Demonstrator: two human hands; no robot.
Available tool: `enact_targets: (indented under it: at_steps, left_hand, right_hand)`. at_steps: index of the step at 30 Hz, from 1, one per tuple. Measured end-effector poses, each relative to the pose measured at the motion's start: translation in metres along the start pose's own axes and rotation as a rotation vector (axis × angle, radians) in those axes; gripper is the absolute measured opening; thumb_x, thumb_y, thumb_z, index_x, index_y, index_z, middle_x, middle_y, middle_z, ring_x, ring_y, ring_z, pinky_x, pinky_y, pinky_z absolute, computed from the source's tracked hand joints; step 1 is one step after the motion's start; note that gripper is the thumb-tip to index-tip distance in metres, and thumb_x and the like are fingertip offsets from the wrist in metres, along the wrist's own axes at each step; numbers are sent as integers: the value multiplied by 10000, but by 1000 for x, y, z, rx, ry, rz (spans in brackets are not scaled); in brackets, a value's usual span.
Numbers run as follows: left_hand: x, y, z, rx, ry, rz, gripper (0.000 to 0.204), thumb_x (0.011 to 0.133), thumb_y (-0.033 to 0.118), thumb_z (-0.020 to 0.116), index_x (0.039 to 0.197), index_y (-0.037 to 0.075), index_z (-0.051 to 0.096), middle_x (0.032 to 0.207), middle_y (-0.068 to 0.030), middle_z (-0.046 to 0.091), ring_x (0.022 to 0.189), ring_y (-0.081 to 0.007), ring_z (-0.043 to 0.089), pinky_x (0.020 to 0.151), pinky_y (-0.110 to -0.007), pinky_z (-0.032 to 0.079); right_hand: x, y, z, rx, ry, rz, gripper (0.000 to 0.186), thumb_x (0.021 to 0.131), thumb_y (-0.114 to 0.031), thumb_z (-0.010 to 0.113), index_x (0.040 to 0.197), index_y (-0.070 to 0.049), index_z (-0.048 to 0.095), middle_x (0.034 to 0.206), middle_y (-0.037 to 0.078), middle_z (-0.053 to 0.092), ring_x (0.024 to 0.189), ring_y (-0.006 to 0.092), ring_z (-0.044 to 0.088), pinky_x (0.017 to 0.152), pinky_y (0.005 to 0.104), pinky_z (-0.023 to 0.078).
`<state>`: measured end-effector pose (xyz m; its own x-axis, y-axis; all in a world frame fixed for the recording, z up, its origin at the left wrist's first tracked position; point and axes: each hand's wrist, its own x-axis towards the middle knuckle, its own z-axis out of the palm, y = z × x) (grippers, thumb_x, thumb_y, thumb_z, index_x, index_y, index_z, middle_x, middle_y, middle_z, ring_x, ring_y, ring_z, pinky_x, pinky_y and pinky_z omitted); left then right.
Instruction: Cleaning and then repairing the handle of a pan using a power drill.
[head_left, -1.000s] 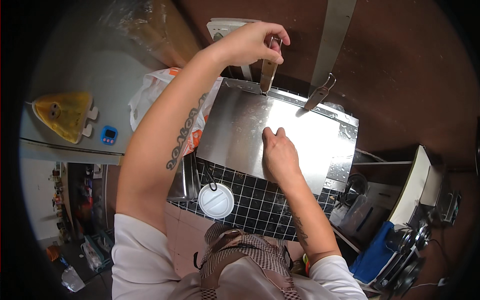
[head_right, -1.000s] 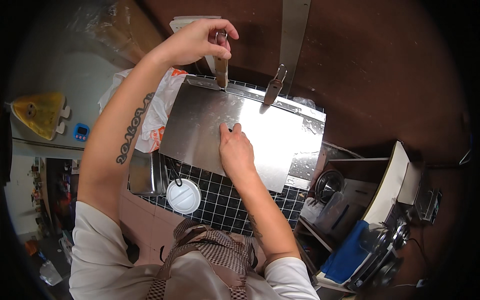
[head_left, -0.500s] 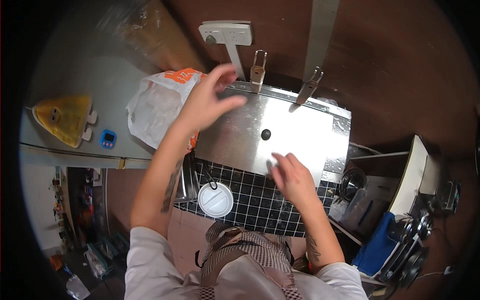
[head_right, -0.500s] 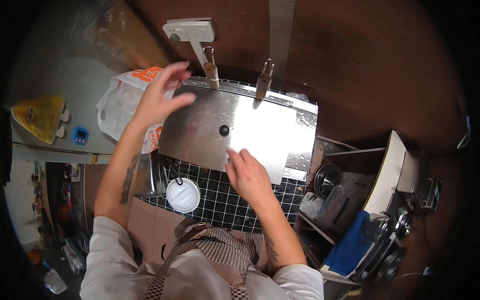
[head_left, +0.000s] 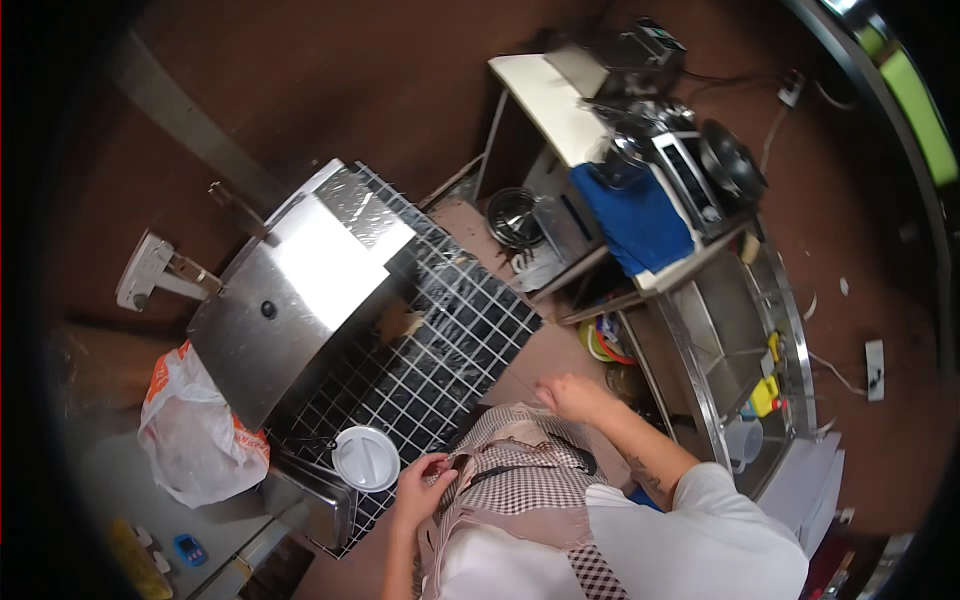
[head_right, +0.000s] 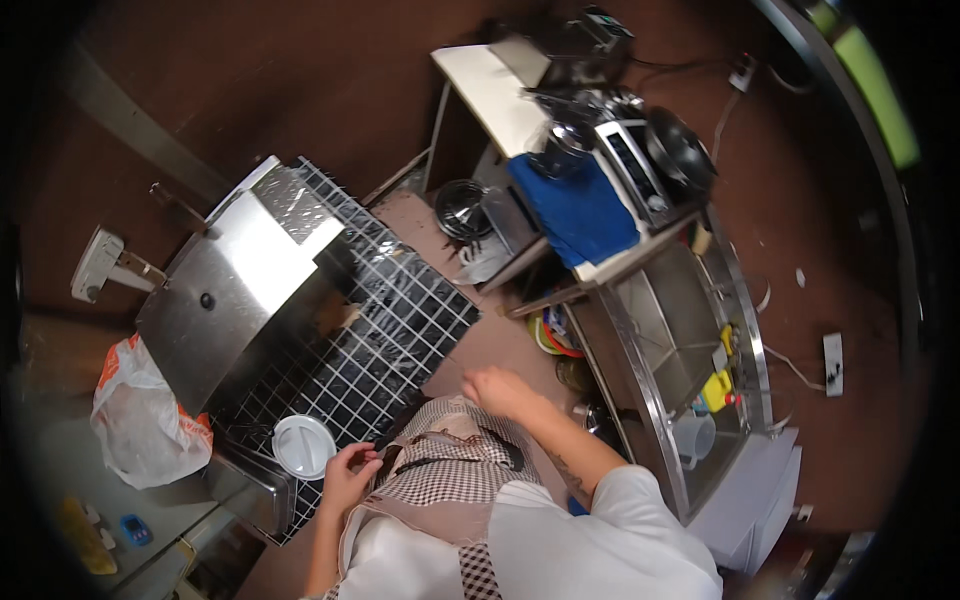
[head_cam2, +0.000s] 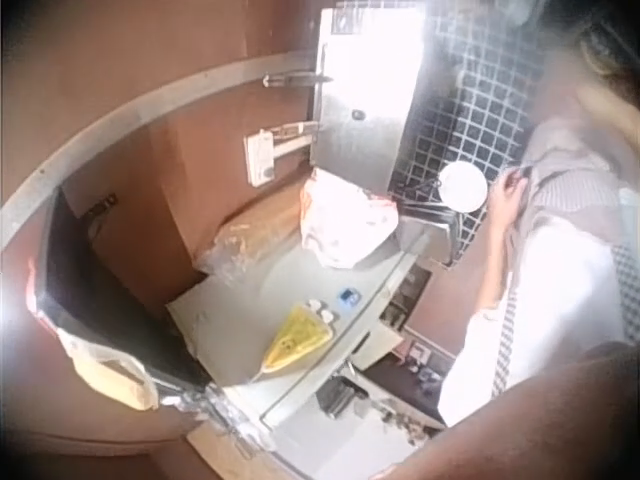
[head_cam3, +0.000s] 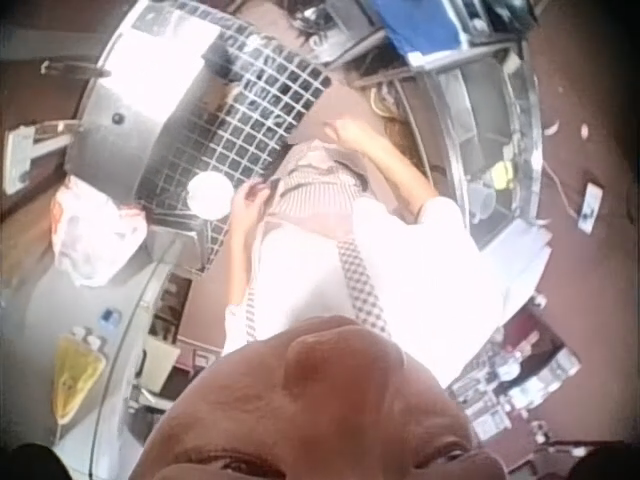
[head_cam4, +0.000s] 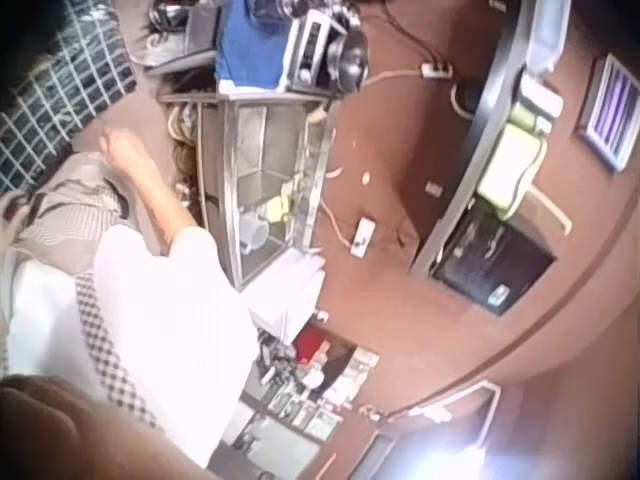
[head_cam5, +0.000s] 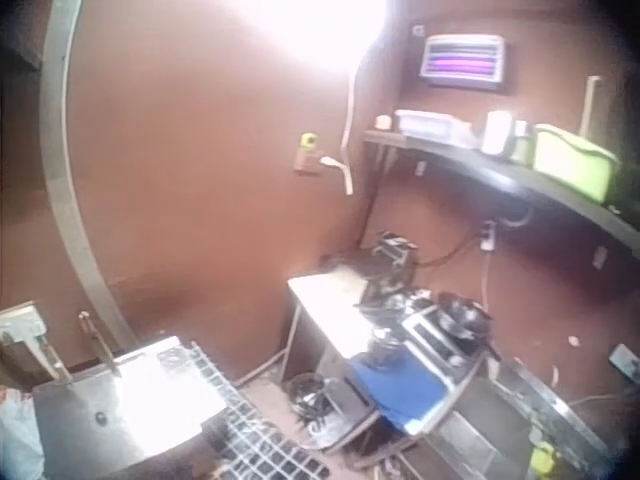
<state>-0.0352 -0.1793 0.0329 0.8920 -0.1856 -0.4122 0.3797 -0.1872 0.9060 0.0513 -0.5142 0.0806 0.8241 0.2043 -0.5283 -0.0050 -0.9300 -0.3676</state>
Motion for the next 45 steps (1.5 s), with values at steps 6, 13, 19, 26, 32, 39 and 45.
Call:
enact_targets:
  at_steps: [6, 13, 19, 26, 32, 39, 45]
  left_hand:
    - [33, 50, 45, 399, -293, 185, 356, 802, 173, 758, 1092, -10, 661, 988, -148, 700, 903, -247, 687, 794, -330, 533]
    - [86, 83, 217, 55, -490, 100, 367, 859, 120, 724, 1178, -2, 590, 929, -61, 673, 880, -134, 638, 813, -274, 506]
    - [194, 191, 473, -204, -814, 126, 438, 935, 175, 631, 1310, 40, 450, 963, -69, 651, 842, -166, 622, 801, -307, 506]
    - [357, 306, 700, -612, -683, -231, 357, 972, 333, 563, 1140, 19, 551, 1030, -116, 650, 1017, -259, 619, 978, -443, 467]
    - [491, 328, 739, -753, -1039, -364, 333, 1018, 242, 449, 1116, -54, 564, 1027, -178, 648, 984, -316, 638, 920, -405, 524]
    - [480, 352, 779, -710, -1063, -603, 275, 1023, 250, 497, 935, -9, 472, 698, -3, 390, 553, -96, 359, 503, -251, 401]
    - [403, 365, 730, -435, -785, -274, 207, 1024, 164, 478, 1077, -34, 505, 682, 34, 395, 496, -31, 315, 389, -180, 299]
  right_hand:
    - [-131, 100, 69, 79, -117, 244, 346, 869, -289, 562, 1127, -77, 652, 1024, 212, 683, 995, 372, 642, 887, 464, 505]
    - [-211, 212, 108, 333, 207, 400, 338, 854, -283, 576, 1109, -78, 658, 1028, 201, 685, 1002, 371, 640, 895, 457, 501]
    - [-279, 338, 113, 547, 234, 515, 375, 863, -286, 601, 1182, -90, 634, 1015, 201, 689, 958, 360, 653, 862, 436, 511]
    - [-377, 413, 91, 800, 448, 1003, 373, 891, -324, 597, 1194, -109, 632, 952, 181, 696, 924, 343, 663, 825, 423, 517]
    - [-412, 417, 142, 820, 626, 1176, 372, 862, -246, 633, 1135, 5, 645, 838, 212, 692, 770, 344, 678, 727, 416, 531]
    - [-396, 392, 142, 1065, 640, 1301, 385, 857, -236, 647, 1171, -12, 639, 842, 202, 696, 788, 337, 678, 746, 406, 533]
    - [-398, 441, 123, 1085, 683, 1260, 375, 862, -260, 648, 1161, -34, 640, 865, 200, 699, 823, 341, 685, 755, 422, 535]
